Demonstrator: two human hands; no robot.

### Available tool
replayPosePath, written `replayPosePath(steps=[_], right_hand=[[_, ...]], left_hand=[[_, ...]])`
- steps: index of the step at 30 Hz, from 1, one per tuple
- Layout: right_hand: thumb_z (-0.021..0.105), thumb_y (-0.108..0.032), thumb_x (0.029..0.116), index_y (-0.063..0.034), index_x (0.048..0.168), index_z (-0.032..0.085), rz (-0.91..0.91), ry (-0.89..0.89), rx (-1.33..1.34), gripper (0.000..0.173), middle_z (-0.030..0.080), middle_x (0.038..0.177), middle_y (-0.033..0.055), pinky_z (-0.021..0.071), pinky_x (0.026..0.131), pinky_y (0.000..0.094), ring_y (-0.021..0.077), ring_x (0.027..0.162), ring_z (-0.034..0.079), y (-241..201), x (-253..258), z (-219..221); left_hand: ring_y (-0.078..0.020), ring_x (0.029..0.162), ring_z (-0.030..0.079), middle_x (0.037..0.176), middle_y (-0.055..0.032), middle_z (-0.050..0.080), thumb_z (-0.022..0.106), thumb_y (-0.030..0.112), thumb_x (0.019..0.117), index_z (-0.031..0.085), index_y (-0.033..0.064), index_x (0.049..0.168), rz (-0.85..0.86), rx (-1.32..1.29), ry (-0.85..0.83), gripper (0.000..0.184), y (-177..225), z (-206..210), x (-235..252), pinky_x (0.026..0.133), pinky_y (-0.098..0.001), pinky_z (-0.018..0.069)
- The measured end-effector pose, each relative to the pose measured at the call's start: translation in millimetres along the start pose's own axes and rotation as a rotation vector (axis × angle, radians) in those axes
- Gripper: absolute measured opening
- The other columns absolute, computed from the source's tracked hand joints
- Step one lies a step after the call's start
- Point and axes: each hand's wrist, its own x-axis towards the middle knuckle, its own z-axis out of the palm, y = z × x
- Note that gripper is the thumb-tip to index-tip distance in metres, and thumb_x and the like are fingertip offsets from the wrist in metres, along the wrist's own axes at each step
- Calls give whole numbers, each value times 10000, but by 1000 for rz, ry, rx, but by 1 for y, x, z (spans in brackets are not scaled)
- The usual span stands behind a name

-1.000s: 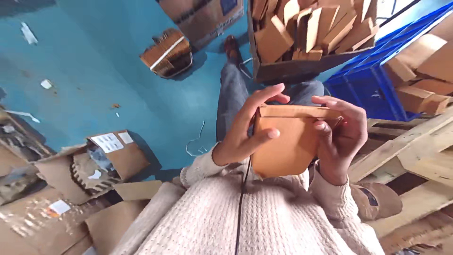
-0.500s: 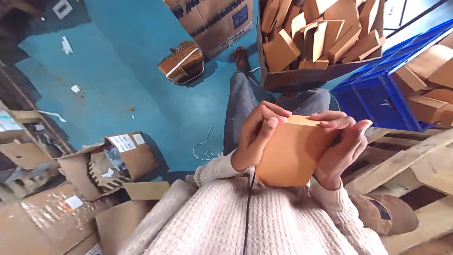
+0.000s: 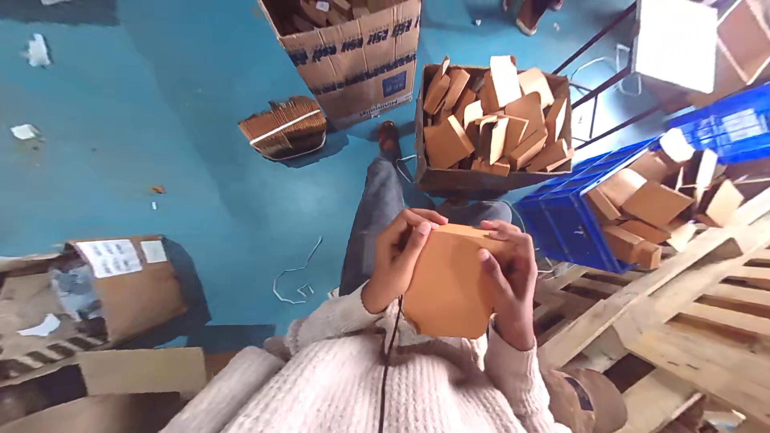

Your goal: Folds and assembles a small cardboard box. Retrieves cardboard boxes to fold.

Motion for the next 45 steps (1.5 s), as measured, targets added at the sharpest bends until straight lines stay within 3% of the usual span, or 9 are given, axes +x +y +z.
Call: replayPosePath(steps=[6,10,13,16,21,24,35,40,45], right_hand=[[643,-159,997,-48,1157,587,-12,-39,-19,202,625,1265,70,557,960,290,139,1177,616,7,16,-8],[621,-197,991,61,1222,563,119,-46,-126,352,636,1304,142,550,982,318,167,1202,620,20,36,-26],[525,-180,1037,106,1319,428,81,579,-56,413,593,1251,167,547,989,377,196,1148,625,41,57,-51],[425,-223,1101,-7,1450,353,232,1081,218,416,529,1317,168,529,983,397,236,1187,586,79,83,-90],[425,-308,1092,-140,1437,388,692,1007,621,385,548,1297,93,539,935,292,166,1142,606,132,107,-97],[440,-324,1084,-148,1476,364,741,994,641,437,512,1383,113,525,980,332,209,1220,577,145,148,-90],[570,-350,1045,-49,1531,318,624,630,35,625,503,1431,165,540,984,403,243,1237,572,262,349,-116],[675,-344,956,-3,1489,431,833,646,-632,678,493,1456,282,440,1087,483,375,1351,497,316,355,-118],[582,-235,991,92,1375,527,457,569,-898,508,507,1413,331,337,1177,444,424,1370,456,300,300,-138]], left_hand=[[-152,1130,646,1143,-72,681,408,175,1096,612,27,1013,-10,-46,12,265,-14,9,8,1001,-343,539],[-141,1202,595,1408,-154,549,302,428,1088,448,-52,1404,-302,6,-15,592,-32,0,16,982,-317,518],[-202,1108,658,1468,-153,488,227,577,1051,365,9,1494,-441,-3,93,734,-42,-19,25,858,-371,586],[-193,1059,677,1413,-142,553,176,508,1070,411,18,1469,-435,74,226,674,-51,-54,25,848,-369,579],[-184,1039,675,1387,-161,565,147,394,1098,438,1,1445,-562,164,396,599,-64,-99,20,856,-348,563],[-182,1057,670,1384,-150,562,218,375,1106,479,13,1411,-630,197,413,541,-70,-111,17,852,-338,562],[-144,1026,687,1284,-100,645,330,282,1082,556,-18,1300,-602,270,498,435,-92,-119,30,823,-315,587],[-129,1006,687,1264,-97,649,338,253,1072,542,-23,1297,-637,306,550,411,-97,-127,45,798,-292,583],[-128,991,676,1269,-103,641,84,431,1080,536,-48,1283,-604,304,534,689,-107,-132,61,802,-303,565]])
